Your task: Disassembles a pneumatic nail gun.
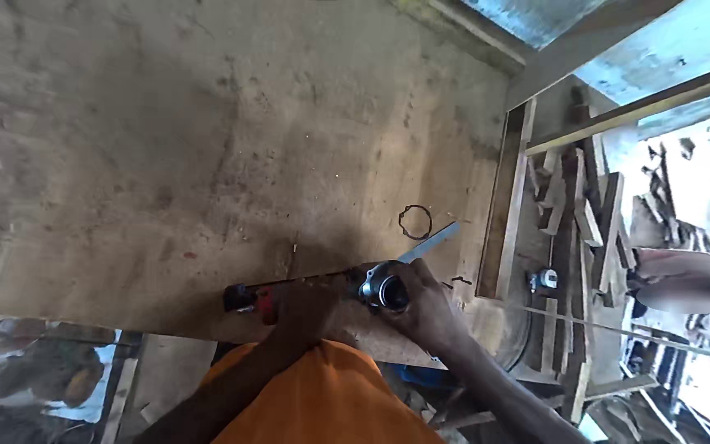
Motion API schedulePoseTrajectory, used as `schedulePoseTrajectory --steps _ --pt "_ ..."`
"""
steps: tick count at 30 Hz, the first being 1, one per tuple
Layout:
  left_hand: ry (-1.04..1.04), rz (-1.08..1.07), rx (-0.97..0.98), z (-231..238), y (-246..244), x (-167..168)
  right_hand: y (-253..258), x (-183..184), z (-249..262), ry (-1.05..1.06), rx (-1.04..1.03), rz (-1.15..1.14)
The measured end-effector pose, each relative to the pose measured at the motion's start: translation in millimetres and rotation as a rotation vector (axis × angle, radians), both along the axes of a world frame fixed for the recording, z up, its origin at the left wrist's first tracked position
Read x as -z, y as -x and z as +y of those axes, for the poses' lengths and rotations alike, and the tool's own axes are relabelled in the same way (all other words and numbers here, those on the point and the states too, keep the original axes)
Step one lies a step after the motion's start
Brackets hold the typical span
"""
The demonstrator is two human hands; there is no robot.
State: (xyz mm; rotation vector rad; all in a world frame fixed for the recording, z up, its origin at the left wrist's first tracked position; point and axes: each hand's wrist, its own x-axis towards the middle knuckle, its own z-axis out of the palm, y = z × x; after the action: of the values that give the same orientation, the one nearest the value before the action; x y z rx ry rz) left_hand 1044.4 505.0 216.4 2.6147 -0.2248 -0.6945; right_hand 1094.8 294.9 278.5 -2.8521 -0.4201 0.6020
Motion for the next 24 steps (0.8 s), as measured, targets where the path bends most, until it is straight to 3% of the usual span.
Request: schedulePoseTrajectory --steps 10,14,18,24 --pt "-0.032 -0.061 -0.03 -2.1 1.5 4.3 -3.1 1.4 0.1 0.002 -0.012 -0.005" --pt "-0.013 -0.194 -0.036 -3.9 5.7 15.8 3.4 5.6 8.7 0.098 0.0 -0.065" --pt "0.062 0.092 0.008 -8.9 -3.3 3.5 7.4 8.0 6.7 0.125 -0.044 0.007" --pt "0.084 0.211 -0.041 -22.2 -10.0 -5.1 11.2 11.0 -5.9 0.051 -0.04 -0.005"
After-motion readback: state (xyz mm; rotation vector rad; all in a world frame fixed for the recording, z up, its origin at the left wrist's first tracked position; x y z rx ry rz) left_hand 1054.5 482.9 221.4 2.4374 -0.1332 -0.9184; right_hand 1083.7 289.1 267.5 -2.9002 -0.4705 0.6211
